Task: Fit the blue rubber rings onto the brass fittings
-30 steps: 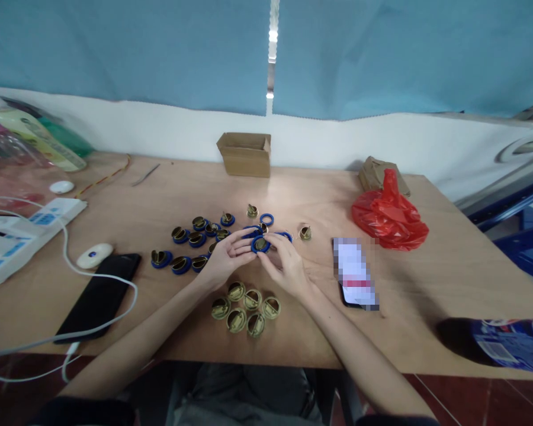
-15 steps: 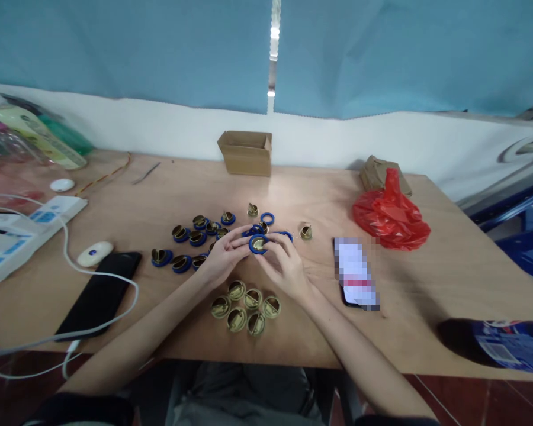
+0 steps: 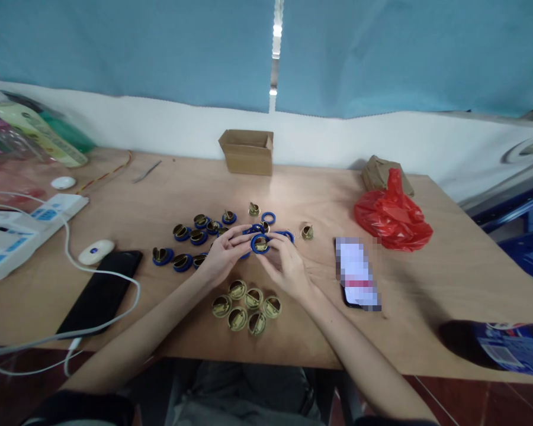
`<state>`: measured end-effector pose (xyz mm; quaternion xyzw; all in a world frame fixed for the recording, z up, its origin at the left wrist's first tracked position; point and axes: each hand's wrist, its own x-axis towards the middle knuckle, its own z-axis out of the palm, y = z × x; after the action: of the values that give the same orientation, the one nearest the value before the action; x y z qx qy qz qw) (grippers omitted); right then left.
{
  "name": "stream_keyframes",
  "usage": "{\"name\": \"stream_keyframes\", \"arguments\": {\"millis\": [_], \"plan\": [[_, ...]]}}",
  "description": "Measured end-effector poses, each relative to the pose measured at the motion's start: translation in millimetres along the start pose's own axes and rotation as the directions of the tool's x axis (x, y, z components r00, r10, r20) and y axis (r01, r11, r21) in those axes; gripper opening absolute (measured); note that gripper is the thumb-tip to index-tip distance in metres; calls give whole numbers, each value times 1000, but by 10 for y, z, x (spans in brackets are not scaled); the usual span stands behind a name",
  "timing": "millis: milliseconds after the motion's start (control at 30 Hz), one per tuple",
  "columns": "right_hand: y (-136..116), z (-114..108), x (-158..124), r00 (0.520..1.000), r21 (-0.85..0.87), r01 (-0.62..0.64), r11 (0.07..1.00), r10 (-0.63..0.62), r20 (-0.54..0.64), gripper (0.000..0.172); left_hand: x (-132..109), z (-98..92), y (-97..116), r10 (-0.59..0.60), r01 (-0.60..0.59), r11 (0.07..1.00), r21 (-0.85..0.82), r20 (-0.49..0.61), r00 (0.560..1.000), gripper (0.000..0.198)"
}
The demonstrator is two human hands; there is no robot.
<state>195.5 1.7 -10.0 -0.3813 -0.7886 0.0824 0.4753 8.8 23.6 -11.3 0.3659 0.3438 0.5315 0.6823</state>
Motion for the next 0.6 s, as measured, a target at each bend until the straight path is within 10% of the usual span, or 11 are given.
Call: {"name": "stream_keyframes", "arguments": {"millis": [600], "plan": [[62, -14, 7, 974, 201, -221, 954, 204, 103, 39, -52, 56, 18, 77, -84, 992, 94, 75, 994, 38]]}}
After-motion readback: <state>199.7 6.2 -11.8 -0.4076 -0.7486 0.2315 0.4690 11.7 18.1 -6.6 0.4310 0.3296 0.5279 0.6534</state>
